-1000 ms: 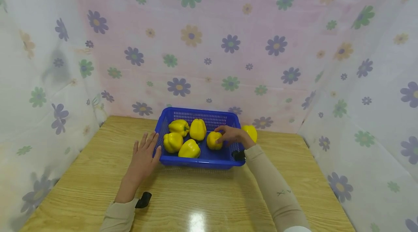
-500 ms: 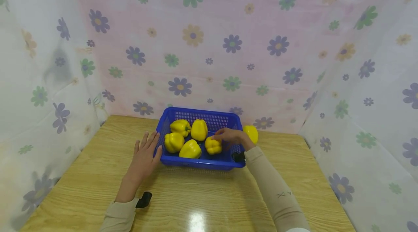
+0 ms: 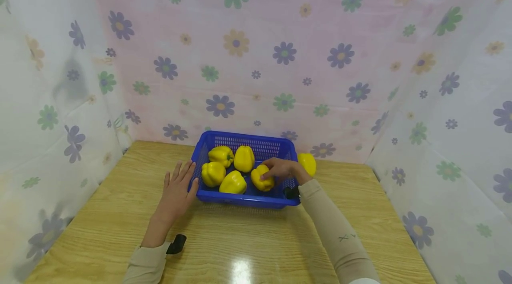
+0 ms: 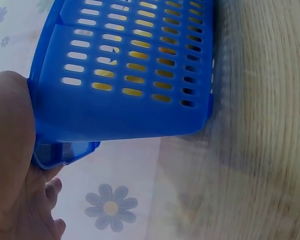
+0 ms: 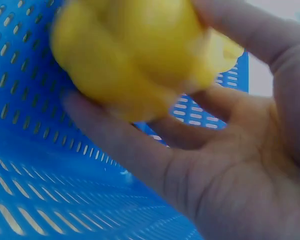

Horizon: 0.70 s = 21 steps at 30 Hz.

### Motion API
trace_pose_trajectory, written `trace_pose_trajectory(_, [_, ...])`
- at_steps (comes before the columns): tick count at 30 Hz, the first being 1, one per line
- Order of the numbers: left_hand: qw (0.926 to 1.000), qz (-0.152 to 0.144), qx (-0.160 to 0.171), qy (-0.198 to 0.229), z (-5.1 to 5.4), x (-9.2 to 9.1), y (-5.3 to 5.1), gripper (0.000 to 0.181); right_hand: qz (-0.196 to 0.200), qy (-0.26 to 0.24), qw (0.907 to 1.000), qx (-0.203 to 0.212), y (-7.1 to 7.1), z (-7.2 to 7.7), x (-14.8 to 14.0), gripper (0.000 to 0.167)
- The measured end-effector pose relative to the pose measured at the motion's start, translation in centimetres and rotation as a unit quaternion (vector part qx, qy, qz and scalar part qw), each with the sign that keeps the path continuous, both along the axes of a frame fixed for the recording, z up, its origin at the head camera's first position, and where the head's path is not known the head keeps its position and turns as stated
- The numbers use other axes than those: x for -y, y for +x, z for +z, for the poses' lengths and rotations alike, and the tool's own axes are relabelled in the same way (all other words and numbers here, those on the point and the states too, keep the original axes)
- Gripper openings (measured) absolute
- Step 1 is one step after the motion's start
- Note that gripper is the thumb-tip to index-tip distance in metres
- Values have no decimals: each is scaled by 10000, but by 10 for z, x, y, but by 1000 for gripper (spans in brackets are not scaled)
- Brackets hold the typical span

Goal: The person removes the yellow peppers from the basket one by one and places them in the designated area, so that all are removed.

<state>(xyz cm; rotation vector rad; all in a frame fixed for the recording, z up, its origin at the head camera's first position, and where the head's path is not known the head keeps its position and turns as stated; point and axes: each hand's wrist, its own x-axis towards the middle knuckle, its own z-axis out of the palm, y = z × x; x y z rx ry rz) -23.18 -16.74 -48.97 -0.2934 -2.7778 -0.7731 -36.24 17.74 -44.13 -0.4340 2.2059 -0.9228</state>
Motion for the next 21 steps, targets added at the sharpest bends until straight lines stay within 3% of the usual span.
trace_pose_trajectory(3, [10000,10,26,-5,1,-1,1,57,-59,-95,9988,-470,-1,-3,-1,65])
trace_pose_trajectory(6, [10000,7,74,-5,3,-2,2,58,-137,-182,9982,-553,-2,-6,-1,67])
trace_pose_trajectory(15, [9999,29,150,25,4,-3,2,58,-426,-418,9974,399,-6,-9,-5,66])
trace_pose_trajectory(21, [9999,17,169,32,3,-2,2,58,-672,-506,9943,653,-8,-11,-6,67])
